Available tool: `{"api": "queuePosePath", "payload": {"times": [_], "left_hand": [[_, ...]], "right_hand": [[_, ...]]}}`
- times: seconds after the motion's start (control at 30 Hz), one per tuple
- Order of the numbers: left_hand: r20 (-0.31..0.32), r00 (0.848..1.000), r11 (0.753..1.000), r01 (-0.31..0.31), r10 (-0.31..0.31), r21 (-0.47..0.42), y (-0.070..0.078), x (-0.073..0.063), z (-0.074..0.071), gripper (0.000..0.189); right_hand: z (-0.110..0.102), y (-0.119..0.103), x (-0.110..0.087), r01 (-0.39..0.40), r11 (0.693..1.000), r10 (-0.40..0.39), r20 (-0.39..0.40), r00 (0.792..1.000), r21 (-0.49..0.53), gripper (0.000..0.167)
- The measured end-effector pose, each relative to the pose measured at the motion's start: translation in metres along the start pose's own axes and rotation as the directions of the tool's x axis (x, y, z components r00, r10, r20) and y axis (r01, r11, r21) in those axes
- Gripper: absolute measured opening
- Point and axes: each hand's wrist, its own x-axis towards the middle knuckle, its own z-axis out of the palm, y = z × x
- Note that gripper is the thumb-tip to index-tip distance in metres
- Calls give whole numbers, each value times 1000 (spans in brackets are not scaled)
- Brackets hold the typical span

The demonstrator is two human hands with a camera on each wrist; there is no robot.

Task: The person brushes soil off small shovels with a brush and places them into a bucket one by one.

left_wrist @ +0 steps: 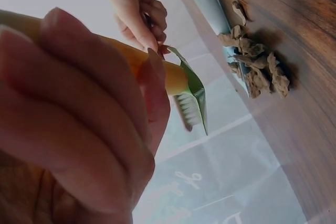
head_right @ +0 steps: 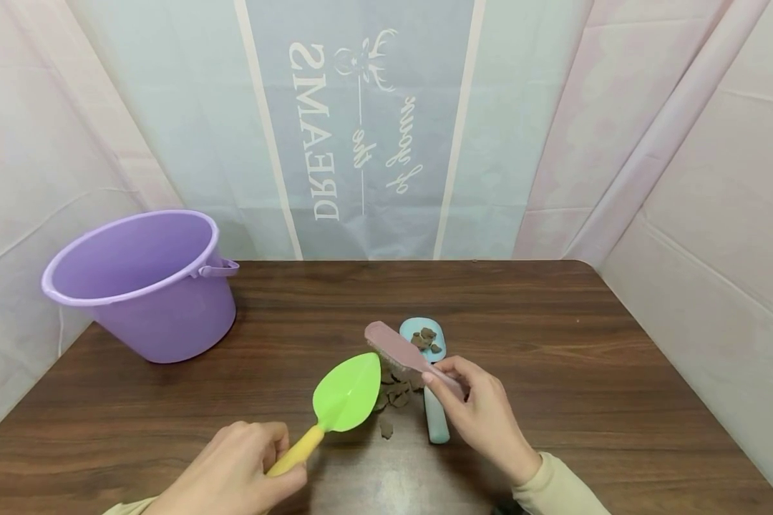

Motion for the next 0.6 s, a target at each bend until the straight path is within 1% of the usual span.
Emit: {"api": "queuePosePath", "payload": {"times": [0.17, 0.27, 0.37, 0.47, 0.6], "left_hand": [[-26, 1000, 1000, 5, -5, 16, 0, -1, -2, 26], [-35, 999, 1000, 11, -10, 20, 1, -1, -4, 26], [-39, 999, 999, 34, -33, 21, 3, -1, -7, 25], [-41, 996, 997, 75, -75, 16, 7, 1, -11, 24], [-50, 994, 995, 98, -98, 5, 11, 3, -15, 26]], "right_hand": [[-2, 2, -1, -37, 998, 36, -18, 999, -55, 6], [-3, 2, -2, -62, 996, 62, 7, 998, -61, 10], [-2, 1, -2, -73, 996, 75, 47, 996, -45, 14], [0, 1, -4, -47, 999, 49, 84, 995, -23, 17], [5, -2, -8, 30, 999, -32, 127, 991, 19, 22]]}}
